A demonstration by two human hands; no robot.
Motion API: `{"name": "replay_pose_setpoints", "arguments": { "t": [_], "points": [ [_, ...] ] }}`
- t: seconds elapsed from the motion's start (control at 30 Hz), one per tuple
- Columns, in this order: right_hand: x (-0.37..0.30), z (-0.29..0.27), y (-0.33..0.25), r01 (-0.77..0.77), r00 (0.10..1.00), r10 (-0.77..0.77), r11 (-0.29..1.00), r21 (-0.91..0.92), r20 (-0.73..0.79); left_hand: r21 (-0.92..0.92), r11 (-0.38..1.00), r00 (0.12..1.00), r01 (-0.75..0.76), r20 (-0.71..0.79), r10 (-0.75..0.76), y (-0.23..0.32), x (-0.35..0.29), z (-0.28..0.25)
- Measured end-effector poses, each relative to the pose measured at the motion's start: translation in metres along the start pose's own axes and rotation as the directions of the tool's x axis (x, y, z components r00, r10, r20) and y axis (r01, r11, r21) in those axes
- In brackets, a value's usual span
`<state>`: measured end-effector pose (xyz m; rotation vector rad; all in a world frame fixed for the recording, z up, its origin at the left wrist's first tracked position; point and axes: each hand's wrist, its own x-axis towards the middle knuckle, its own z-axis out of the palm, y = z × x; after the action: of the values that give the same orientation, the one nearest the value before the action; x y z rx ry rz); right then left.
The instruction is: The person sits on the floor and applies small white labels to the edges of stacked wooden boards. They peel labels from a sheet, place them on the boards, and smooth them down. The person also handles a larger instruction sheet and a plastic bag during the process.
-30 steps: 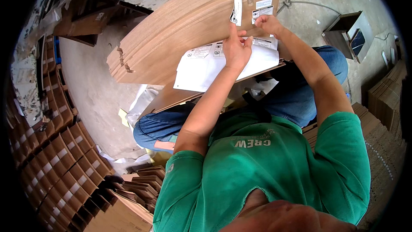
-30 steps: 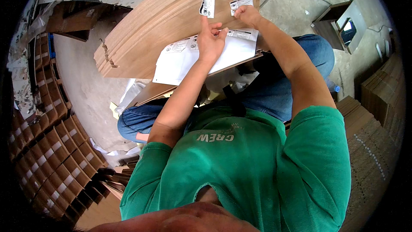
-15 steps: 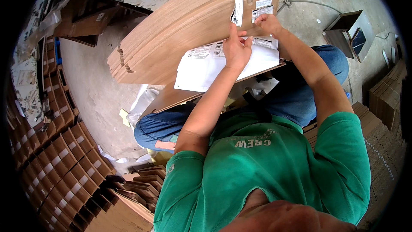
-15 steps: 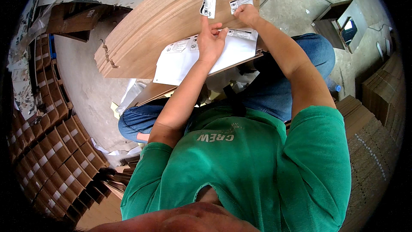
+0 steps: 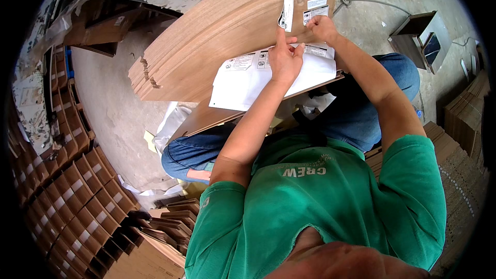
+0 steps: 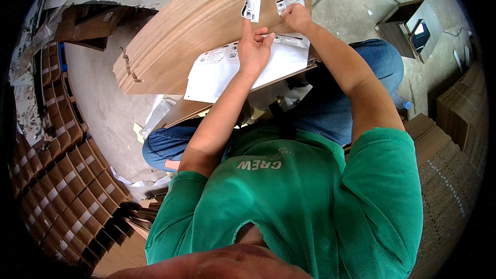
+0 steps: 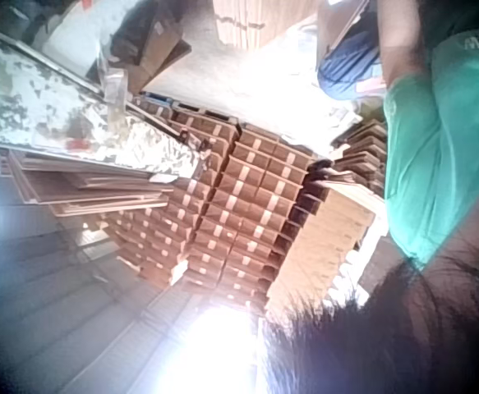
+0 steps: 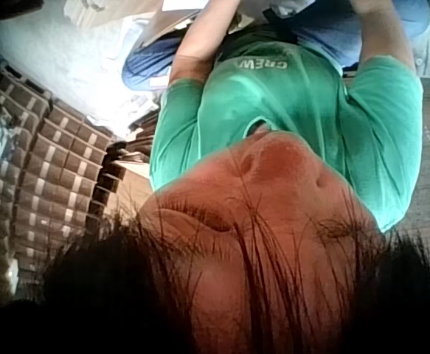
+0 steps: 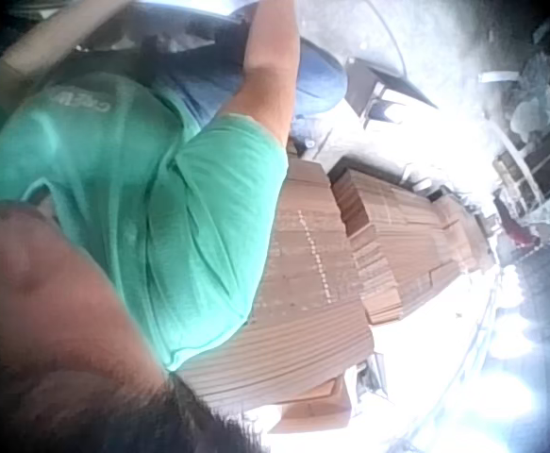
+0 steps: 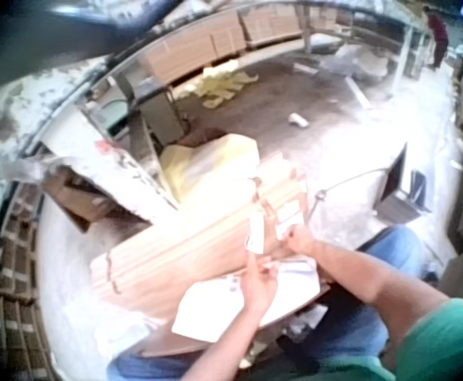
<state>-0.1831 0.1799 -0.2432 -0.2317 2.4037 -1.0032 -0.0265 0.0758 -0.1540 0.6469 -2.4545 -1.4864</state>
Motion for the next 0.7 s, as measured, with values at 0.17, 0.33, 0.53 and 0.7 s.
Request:
{"name": "replay_pose_setpoints", "arguments": {
  "t": [0.17, 0.33, 0.53, 0.7],
  "points": [
    [0.002, 0.002, 0.003, 0.013, 0.999, -0.015, 0.999, -0.03, -0.035, -0.022, 1.0, 1.0, 0.014, -0.01, -0.015, 0.003, 0.0, 0.001],
    [0.001, 0.004, 0.0, 0.015, 0.999, -0.017, 0.999, -0.049, -0.047, -0.024, 0.999, 1.0, 0.026, -0.006, -0.026, 0.003, 0.0, 0.0],
    [0.004, 0.009, 0.003, 0.012, 0.997, -0.02, 0.992, -0.122, -0.068, 0.003, 1.0, 1.0, 0.017, 0.014, -0.017, 0.002, 0.0, 0.0],
    [0.002, 0.013, 0.004, 0.005, 0.993, -0.021, 0.991, -0.134, -0.116, 0.007, 0.999, 0.999, 0.035, 0.023, -0.035, 0.002, 0.001, 0.0]
  ]
}}
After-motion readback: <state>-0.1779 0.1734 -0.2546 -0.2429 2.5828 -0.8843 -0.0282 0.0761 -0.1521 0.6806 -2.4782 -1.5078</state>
